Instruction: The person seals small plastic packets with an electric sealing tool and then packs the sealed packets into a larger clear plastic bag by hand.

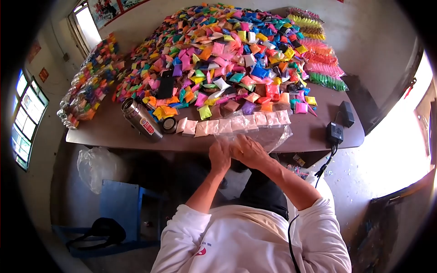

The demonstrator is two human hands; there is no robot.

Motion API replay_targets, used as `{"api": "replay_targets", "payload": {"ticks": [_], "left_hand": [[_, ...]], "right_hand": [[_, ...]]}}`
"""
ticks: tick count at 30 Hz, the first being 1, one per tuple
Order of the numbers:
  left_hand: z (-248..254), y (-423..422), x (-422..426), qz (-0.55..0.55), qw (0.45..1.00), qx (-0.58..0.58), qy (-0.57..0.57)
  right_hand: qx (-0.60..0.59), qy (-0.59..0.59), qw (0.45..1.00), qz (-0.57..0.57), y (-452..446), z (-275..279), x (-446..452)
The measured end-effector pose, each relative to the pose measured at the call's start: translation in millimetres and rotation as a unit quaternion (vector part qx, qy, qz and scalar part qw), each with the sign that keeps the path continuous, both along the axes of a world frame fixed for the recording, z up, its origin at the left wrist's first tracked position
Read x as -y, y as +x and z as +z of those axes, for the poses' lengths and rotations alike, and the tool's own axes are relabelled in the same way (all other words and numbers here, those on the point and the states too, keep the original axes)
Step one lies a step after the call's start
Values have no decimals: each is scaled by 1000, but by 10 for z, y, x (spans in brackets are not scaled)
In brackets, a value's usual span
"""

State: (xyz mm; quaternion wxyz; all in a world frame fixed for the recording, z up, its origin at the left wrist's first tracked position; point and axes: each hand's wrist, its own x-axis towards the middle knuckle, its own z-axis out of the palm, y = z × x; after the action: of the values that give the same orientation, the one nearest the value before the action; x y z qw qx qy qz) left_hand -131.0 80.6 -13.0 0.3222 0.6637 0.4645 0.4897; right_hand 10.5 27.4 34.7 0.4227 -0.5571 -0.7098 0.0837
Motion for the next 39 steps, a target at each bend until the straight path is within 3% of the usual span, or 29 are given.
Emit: {"api": "replay_targets", "payload": {"ticks": [5, 9, 12, 14, 17, 20, 23, 27, 31, 35, 39], "left_hand": [[-48, -23, -33, 3, 1000, -5, 19], [-126, -39, -70, -9, 999, 5, -30], [-64, -51, -61, -10, 1000, -5, 6], [-114, -80, -67, -21, 1000, 9, -12], [-131, -73, -90, -37, 999, 37, -9], [-117, -49, -100, -48, 997, 62, 15], [-2, -79, -40, -36, 999, 38, -8], [11, -109, -43, -18, 999, -2, -29], [-128, -71, -130, 6, 999, -40, -18], [13, -39, -127, -21, 1000, 10, -22], [16, -60, -160, -30, 998, -45, -31]], "right_hand": [[67, -107, 987, -96, -125, 221, 16], [68, -88, 987, -116, -109, 79, -41], [24, -34, 998, -49, -71, 139, -63], [55, -143, 986, 69, -19, 534, 32], [53, -125, 983, 124, 102, 490, 38], [48, -174, 980, 85, 147, 260, -51], [51, -124, 988, 77, 172, 1, -125], [76, -170, 977, 100, 158, 121, -109], [109, -124, 984, 71, 61, 36, -121], [160, -86, 980, 84, 27, 41, -138], [130, -108, 980, 101, 100, 105, -111]]}}
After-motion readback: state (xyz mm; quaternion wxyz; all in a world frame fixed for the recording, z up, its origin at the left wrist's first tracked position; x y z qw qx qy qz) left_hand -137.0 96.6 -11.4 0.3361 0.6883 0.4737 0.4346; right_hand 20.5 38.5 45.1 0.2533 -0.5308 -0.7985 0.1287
